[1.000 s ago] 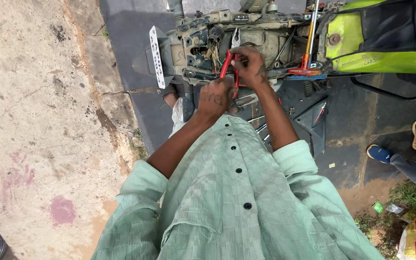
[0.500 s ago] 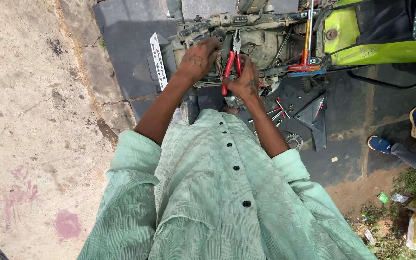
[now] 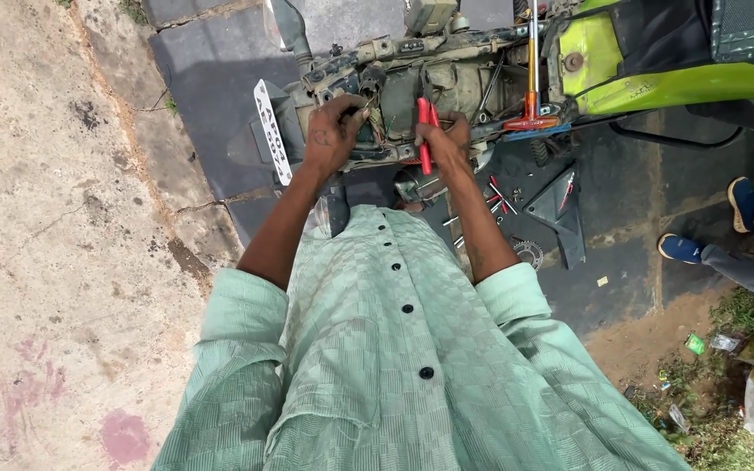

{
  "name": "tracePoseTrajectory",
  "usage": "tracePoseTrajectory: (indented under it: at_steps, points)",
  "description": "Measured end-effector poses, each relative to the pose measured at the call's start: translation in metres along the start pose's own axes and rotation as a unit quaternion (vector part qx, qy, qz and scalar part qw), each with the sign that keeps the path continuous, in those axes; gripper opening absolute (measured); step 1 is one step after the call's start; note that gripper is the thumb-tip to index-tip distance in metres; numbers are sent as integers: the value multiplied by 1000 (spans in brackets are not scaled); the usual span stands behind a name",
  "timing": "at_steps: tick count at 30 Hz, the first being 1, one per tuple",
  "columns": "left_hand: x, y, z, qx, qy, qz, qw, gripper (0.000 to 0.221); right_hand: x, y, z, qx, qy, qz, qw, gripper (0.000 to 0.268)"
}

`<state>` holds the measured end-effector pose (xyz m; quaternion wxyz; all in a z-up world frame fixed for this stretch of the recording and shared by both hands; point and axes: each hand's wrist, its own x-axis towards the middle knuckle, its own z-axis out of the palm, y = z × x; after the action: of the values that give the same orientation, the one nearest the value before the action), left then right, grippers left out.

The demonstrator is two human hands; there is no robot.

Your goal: The person works on the front section of a disassembled scooter frame, manipulating small wiring connectors and components near the handlebar area by hand. They pick up, position, and press small parts into place on the frame throughout the episode.

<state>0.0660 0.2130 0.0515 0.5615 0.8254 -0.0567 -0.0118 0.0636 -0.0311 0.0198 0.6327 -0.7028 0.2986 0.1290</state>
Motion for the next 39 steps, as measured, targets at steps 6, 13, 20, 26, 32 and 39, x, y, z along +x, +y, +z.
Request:
tracePoseTrajectory:
  at_steps: [6,13,20,26,32,39]
  points:
    - [-3,2,10,-4,34,-20,999,21,36,-14,-44,-186,16,-251,950,67]
    - [-4,0,13,-31,55,-22,998,22,56,-7,-38,-328,11,-328,886,73]
    - [-6,9,7,-10,26,-24,999,21,61,0,-45,-350,-37,-284,892,79]
    - [-5,14,4,-21,14,-56,998,24,7,-13,-24,-377,-24,-329,865,45]
    - [-2,21,4,28,-33,-24,999,25,-32,5,13,-395,-114,-318,854,29]
    - [8,38,-7,138,-225,-28,964,30,-12,13,16,-330,-163,-164,915,29]
